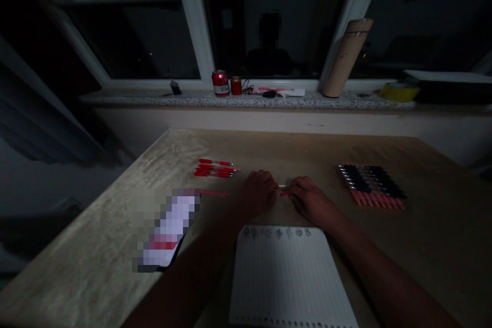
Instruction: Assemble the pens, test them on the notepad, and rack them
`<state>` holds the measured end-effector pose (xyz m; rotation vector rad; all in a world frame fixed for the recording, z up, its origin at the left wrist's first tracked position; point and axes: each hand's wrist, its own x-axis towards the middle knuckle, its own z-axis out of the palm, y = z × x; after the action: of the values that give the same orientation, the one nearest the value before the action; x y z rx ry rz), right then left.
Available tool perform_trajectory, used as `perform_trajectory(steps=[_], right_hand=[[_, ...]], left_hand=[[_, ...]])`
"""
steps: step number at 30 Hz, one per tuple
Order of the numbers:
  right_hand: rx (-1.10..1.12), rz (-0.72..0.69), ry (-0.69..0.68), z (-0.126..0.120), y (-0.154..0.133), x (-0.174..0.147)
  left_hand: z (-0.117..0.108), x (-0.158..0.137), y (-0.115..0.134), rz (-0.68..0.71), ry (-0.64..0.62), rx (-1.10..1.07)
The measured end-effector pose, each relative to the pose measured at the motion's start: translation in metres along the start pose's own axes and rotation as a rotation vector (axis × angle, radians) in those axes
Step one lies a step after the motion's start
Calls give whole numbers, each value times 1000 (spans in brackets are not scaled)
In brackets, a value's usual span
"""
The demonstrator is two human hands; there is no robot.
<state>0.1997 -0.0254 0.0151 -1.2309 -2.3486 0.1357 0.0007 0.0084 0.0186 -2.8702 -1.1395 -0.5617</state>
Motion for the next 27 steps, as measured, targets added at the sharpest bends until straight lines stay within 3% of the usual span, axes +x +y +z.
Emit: perform_trajectory(steps=[10, 27], right_hand=[[-4, -10, 0, 2, 2, 0], [-1, 29, -11, -2, 12, -6]], left_hand=[[0, 8, 10, 59, -94, 112], [-2, 6, 9, 66, -85, 145]])
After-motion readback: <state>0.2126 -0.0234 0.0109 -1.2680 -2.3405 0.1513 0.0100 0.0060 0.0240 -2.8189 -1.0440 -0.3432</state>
